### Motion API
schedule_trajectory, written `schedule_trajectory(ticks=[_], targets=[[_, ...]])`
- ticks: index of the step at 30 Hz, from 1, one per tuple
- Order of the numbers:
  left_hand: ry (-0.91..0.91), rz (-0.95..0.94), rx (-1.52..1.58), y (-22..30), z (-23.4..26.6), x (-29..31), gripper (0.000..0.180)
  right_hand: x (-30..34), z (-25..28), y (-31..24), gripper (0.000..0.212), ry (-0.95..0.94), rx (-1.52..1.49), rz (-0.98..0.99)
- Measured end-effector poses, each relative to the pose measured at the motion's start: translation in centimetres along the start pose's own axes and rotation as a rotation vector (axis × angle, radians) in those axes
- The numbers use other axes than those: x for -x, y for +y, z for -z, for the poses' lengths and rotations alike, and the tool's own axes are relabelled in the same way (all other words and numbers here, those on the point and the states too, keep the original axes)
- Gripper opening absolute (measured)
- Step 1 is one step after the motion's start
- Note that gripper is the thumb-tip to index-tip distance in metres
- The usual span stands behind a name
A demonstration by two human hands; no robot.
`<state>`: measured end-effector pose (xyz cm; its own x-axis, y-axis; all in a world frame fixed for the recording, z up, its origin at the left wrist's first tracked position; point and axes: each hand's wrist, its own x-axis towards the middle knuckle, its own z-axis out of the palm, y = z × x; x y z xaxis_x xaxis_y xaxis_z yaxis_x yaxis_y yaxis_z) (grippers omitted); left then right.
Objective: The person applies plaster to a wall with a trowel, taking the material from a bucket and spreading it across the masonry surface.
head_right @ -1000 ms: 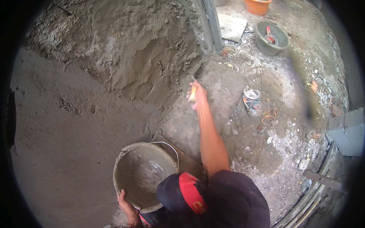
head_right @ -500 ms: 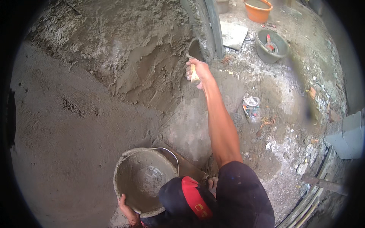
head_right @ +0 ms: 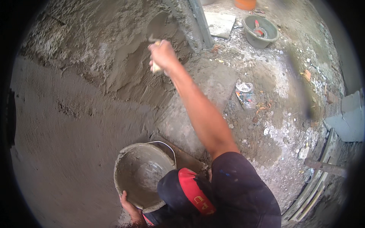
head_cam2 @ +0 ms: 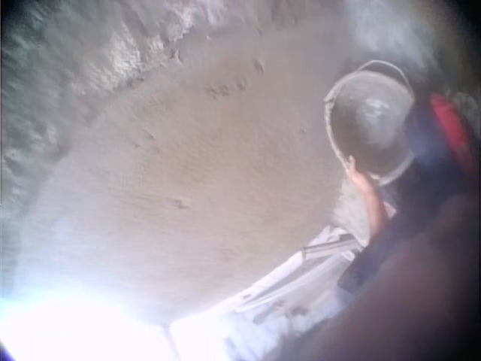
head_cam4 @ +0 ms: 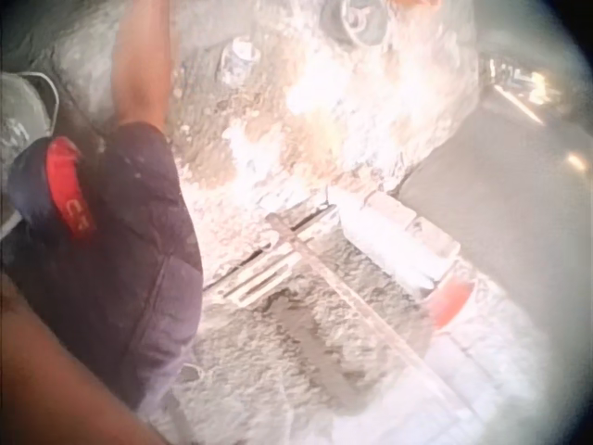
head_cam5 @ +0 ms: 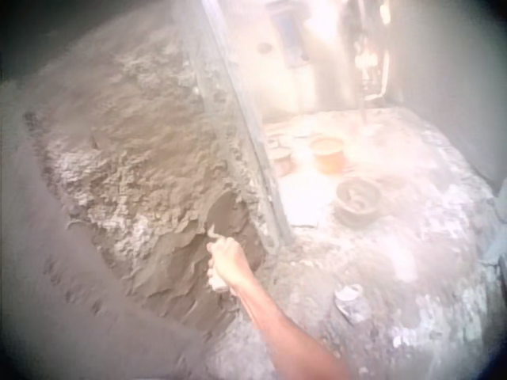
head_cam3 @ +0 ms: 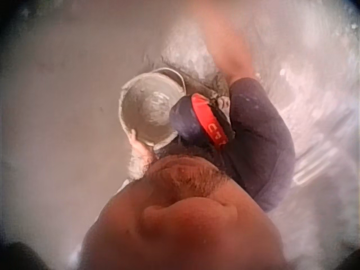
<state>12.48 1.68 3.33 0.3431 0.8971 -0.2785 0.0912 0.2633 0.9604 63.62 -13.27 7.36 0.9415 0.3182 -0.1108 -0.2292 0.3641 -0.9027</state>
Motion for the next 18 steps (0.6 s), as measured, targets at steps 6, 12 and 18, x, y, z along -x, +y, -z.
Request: schedule_trajectory(ticks=[6,12,18], targets=[[0.003,-0.029,-0.022,0.6,-0.2,0.1,0.047,1.6,2.0,7.3,0.017,0.108,0.792,0.478],[-0.022,-0.016,0.000,-0.2,-0.5,0.4,0.047,-4.4,6.1,15.6,0.029,0.491,0.963,0.357],[0.039,-0.015,-0.048,-0.1,-1.0,0.4,0.048,0.4,0.8,17.2,0.024,0.304,0.047,-0.186]])
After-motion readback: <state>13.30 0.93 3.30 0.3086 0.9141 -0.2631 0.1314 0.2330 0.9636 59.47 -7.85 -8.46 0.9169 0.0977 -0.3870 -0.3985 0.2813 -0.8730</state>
